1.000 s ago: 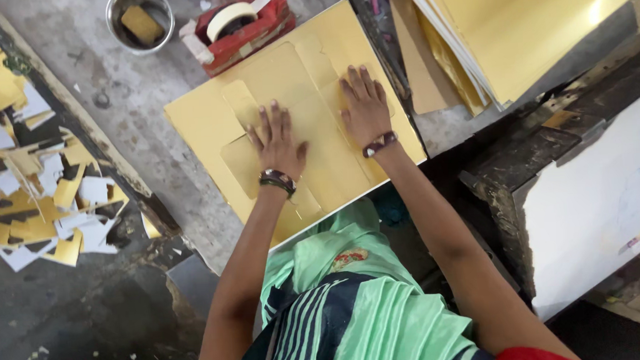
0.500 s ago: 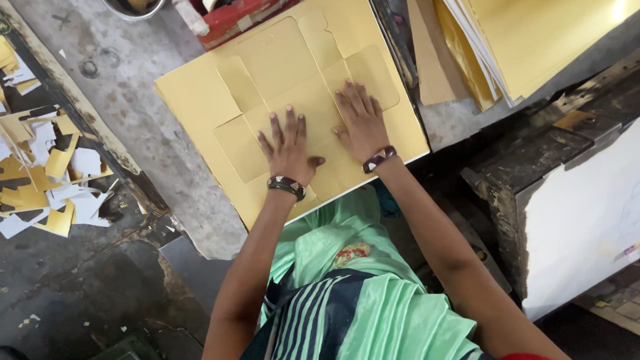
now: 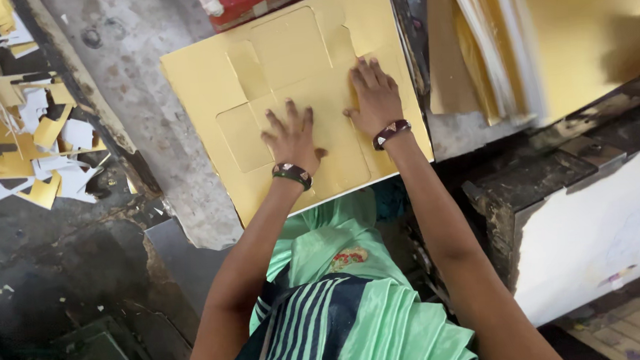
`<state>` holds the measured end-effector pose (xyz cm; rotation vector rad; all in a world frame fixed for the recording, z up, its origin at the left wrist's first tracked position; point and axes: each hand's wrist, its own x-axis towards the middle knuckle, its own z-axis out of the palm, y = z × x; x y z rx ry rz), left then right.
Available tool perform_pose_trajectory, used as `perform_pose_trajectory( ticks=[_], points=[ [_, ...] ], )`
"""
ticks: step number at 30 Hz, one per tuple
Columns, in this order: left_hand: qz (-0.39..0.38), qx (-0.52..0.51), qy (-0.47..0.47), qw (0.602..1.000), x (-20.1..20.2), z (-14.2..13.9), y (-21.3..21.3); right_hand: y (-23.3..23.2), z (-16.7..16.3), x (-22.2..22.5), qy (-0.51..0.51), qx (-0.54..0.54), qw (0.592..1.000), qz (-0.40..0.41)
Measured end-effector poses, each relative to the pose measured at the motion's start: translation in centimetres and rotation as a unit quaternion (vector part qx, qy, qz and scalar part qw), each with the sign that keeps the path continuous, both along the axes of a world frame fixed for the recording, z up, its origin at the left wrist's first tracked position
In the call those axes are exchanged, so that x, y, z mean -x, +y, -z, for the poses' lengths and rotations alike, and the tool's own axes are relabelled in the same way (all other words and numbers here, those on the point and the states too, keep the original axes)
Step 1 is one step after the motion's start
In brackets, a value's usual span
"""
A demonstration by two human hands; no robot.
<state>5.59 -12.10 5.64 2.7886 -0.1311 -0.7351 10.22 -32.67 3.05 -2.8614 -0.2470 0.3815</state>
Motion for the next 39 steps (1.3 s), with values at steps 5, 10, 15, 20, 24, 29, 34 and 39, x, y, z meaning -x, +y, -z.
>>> perform_pose_trajectory(
  ticks=[5, 10, 15, 20, 24, 29, 34, 39],
  points=[
    [0.004, -0.014, -0.025, 1.000, -2.3, -0.2, -0.4, 1.6, -0.2, 1.0, 0.011, 0.006, 1.000, 0.018],
    [0.030, -0.035, 0.019, 0.999, -3.1, -0.7, -1.0, 2.4, 0.1, 2.3, 0.016, -0.025, 0.998, 0.054],
    [0.033, -0.044, 0.006, 0.998, -2.4, -0.4, -1.1, 3.1, -0.3, 3.0, -0.004, -0.047, 0.996, 0.070],
    [0.063, -0.015, -0.016, 0.998, -2.5, 0.3, -1.4, 4.2, -1.0, 3.5, 0.082, -0.027, 0.996, 0.038],
    [0.077, -0.020, -0.004, 0.997, -2.7, 0.5, -1.7, 4.3, -1.1, 3.5, 0.073, -0.039, 0.996, 0.034],
    [0.068, -0.026, 0.011, 0.997, -3.0, 0.2, -2.0, 4.1, -0.8, 3.6, 0.064, -0.055, 0.995, 0.049],
    [0.057, 0.026, -0.008, 0.998, -2.8, 0.7, -1.9, 3.9, 0.0, 4.0, 0.051, -0.051, 0.996, 0.049],
    [0.075, 0.077, -0.095, 0.990, -1.4, 2.7, -2.3, 3.8, 1.8, 5.3, 0.006, -0.033, 0.999, 0.017]
  ],
)
